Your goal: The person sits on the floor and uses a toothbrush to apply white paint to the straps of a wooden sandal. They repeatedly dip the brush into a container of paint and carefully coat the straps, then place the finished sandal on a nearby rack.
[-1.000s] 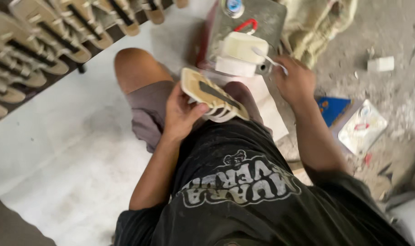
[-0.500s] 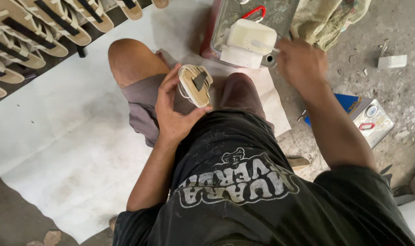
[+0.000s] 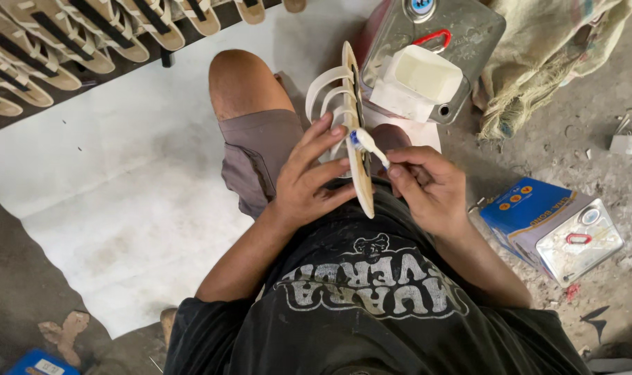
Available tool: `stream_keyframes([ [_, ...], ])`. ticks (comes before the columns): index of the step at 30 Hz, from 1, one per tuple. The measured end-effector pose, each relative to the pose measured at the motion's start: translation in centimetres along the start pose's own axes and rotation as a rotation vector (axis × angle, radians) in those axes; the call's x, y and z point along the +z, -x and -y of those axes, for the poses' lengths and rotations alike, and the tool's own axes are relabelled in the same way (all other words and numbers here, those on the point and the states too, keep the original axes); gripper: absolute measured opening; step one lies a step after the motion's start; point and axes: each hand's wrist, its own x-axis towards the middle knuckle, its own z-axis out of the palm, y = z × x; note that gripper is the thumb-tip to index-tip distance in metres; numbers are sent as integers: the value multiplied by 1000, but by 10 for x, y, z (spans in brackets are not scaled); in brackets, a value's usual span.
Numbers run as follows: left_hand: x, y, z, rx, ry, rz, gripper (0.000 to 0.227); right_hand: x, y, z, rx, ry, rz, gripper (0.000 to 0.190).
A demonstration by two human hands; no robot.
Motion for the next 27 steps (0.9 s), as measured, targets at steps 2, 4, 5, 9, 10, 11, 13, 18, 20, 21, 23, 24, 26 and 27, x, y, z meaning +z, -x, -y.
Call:
stream_keyframes([
  [2,-3,0,-2,4,-2,6,56,6,-2,0,-57,109,-15,18],
  [4,-4,0,-3,6,-3,1,56,9,-5,3,-187,319,-52,17],
  [5,-4,-1,-3,5,-3,-6,56,11,-7,5,-189,314,-60,17],
  [9,-4,-2,-3,31,4,-46,60,15,-8,13,-238,374,-87,16],
  [10,-3,-2,-3,34,0,-49,61,15,-8,14,-260,408,-92,16],
  [11,-3,-2,-3,37,-5,-52,61,15,-8,14,-294,448,-89,17],
  [13,-4,0,-4,35,-10,-49,62,13,-8,14,-357,527,-87,17],
  [18,-3,0,-4,30,-17,-58,65,8,-9,17,-454,429,11,16],
  [20,-5,0,-4,21,-4,-63,66,5,-9,21,-477,378,74,15],
  [21,-6,0,-4,16,3,-65,66,3,-9,25,-453,376,94,14],
  [23,-7,0,-4,40,9,-66,68,2,-8,29,-414,406,94,12],
  [24,-6,0,-4,54,16,-65,69,1,-8,30,-400,439,74,10],
  [26,-6,0,-5,62,0,-46,69,1,-10,34,-366,514,37,10],
  [27,-6,-1,-5,67,-8,-38,69,1,-10,36,-347,555,18,10],
])
